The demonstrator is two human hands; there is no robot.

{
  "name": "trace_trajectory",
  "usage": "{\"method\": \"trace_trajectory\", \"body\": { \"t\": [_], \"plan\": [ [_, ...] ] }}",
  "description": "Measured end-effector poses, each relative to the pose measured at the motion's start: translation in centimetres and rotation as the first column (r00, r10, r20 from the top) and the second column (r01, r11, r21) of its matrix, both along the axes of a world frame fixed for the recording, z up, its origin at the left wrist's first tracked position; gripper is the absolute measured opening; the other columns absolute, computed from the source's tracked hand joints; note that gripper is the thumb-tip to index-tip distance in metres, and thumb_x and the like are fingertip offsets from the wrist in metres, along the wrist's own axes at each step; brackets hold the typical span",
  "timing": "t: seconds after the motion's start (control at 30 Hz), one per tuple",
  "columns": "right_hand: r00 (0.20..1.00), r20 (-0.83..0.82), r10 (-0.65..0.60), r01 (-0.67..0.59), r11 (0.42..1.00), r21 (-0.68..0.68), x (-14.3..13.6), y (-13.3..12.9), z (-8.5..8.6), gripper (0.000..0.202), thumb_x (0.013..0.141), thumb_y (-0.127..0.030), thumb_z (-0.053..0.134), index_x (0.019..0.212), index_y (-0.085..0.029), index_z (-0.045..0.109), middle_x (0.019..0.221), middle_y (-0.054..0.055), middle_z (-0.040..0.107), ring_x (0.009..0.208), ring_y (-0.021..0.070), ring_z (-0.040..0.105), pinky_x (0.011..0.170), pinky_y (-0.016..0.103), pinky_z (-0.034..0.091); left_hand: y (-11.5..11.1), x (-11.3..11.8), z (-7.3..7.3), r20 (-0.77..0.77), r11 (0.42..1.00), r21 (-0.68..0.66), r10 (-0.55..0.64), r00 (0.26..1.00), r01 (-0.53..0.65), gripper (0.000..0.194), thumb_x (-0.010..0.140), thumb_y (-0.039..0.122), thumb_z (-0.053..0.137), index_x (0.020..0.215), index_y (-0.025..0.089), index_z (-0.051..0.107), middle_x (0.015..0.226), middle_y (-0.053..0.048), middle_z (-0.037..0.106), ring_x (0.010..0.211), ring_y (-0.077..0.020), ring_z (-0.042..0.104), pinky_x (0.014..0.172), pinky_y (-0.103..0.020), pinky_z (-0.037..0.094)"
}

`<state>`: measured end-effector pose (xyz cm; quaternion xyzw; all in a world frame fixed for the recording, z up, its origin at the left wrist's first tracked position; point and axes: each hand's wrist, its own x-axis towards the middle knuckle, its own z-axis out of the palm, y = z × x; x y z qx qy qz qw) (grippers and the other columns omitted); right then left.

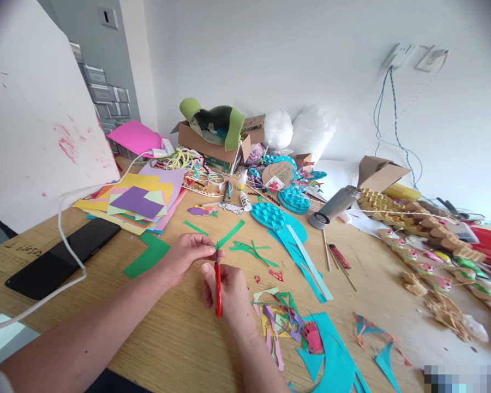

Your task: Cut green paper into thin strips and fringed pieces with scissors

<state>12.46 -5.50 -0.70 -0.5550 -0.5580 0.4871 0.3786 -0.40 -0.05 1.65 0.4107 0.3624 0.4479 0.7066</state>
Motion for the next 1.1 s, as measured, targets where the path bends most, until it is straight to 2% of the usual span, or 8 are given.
{"method": "trace_trajectory", "body": {
  "t": [0.47, 0.63, 0.83, 1.1],
  "plan": [
    [1.0, -0.02, 0.024, -0.024, 1.0, 0.003, 0.0, 0.0, -0.1, 0.046, 0.082, -0.057, 0.057, 0.062, -0.015, 0.053, 0.044, 0.001, 0.057, 0.033, 0.01, 0.05, 0.034, 0.018, 0.035, 0.2, -0.1, -0.2, -0.004, 1.0, -0.008, -0.01, 1.0, 0.01, 0.012, 0.058, 0.02, 0.069, 0.064, 0.013, 0.062, 0.065, -0.004, 0.07, 0.066, -0.0165, 0.066, 0.073, -0.029, 0.05],
    [1.0, 0.008, 0.019, -0.019, 1.0, -0.018, -0.2, -0.2, 0.5, 0.049, 0.081, -0.06, 0.056, 0.062, -0.015, 0.053, 0.042, 0.0, 0.055, 0.033, 0.0101, 0.049, 0.034, 0.018, 0.032, -0.1, -0.2, 0.1, 0.022, 1.0, -0.015, -0.013, 1.0, 0.014, 0.013, 0.06, 0.023, 0.069, 0.065, 0.013, 0.062, 0.066, -0.005, 0.07, 0.066, -0.0169, 0.066, 0.074, -0.03, 0.05],
    [1.0, 0.013, 0.005, -0.005, 0.999, -0.033, -0.3, -0.3, 1.3, 0.049, 0.079, -0.06, 0.057, 0.061, -0.015, 0.053, 0.044, 0.002, 0.057, 0.033, 0.0101, 0.05, 0.035, 0.019, 0.032, 0.0, -0.1, 0.0, -0.015, 0.999, -0.009, -0.035, 0.999, 0.035, 0.013, 0.059, 0.022, 0.069, 0.065, 0.013, 0.062, 0.066, -0.006, 0.07, 0.066, -0.017, 0.066, 0.073, -0.03, 0.049],
    [1.0, -0.013, 0.018, -0.019, 1.0, -0.012, -0.2, -0.2, 0.9, 0.047, 0.081, -0.059, 0.057, 0.064, -0.015, 0.054, 0.047, 0.001, 0.058, 0.036, 0.0111, 0.052, 0.038, 0.02, 0.035, 0.1, -0.2, -0.2, -0.019, 0.999, -0.005, -0.034, 0.999, 0.034, 0.012, 0.059, 0.021, 0.07, 0.066, 0.013, 0.063, 0.068, -0.004, 0.071, 0.066, -0.0159, 0.066, 0.073, -0.029, 0.049]
  ]
}}
